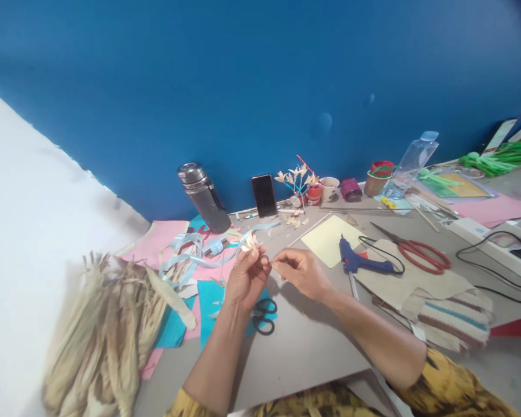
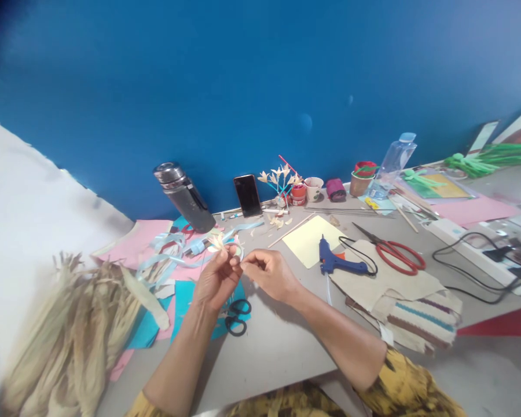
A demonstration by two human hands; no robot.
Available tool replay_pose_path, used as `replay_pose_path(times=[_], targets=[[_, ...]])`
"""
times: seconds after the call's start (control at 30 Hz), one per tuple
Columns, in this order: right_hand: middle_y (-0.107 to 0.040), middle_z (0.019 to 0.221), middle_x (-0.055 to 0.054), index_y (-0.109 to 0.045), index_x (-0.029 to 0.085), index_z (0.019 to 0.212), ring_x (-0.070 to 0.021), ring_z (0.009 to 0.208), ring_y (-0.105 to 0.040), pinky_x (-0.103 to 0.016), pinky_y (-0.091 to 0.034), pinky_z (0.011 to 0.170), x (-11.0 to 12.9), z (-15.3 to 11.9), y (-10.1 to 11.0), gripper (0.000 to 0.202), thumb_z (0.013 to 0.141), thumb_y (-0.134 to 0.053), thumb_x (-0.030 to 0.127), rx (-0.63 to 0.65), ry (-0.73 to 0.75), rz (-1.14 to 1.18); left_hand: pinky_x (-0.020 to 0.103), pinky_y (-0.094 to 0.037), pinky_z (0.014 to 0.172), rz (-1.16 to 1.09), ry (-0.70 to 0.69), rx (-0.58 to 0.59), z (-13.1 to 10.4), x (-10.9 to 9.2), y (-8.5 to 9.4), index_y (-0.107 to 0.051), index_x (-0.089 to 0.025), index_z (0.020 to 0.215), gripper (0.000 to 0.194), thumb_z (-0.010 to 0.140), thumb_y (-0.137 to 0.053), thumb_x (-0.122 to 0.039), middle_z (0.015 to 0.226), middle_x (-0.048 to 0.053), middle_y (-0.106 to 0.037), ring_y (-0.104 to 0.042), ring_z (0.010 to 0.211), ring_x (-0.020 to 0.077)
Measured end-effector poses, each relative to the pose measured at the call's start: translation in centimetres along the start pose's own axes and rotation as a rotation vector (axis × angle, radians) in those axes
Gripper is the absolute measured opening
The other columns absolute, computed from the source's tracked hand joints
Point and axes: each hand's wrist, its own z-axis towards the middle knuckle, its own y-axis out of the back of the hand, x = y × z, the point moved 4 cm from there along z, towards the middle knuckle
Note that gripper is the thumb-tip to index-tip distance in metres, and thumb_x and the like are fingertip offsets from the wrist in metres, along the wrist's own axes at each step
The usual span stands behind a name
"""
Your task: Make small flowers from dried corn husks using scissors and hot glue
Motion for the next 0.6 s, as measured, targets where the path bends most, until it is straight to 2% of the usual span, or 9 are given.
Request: replay_pose_path(times=[0.27, 0.6], targets=[[-0.056, 0.060, 0.003, -0.064, 0.016, 0.069, -0.0096, 0.054, -0.046, -0.021, -0.035, 0.052, 0.1, -0.1, -0.1, 0.014, 0.080, -0.058, 0.023, -0.018, -0.012, 0.009, 0.019, -0.049, 0.056, 0.048, -0.068, -0.015, -0.1, 0.0, -0.2, -0.064, -0.015, 0.074, 0.030, 0.057, -0.090, -0.017, 0.076, 0.000, -0.071, -0.057, 0.055, 0.0056], [-0.050, 0.058, 0.003, -0.066, 0.016, 0.071, -0.0094, 0.054, -0.040, -0.021, -0.032, 0.050, -0.4, -0.2, -0.5, 0.016, 0.080, -0.057, 0.026, -0.075, 0.018, -0.001, 0.019, -0.051, 0.056, -0.026, -0.027, -0.033, -0.2, 1.0, -0.4, -0.066, -0.015, 0.079, 0.025, 0.063, -0.085, -0.016, 0.076, -0.002, -0.070, -0.056, 0.055, 0.0048]])
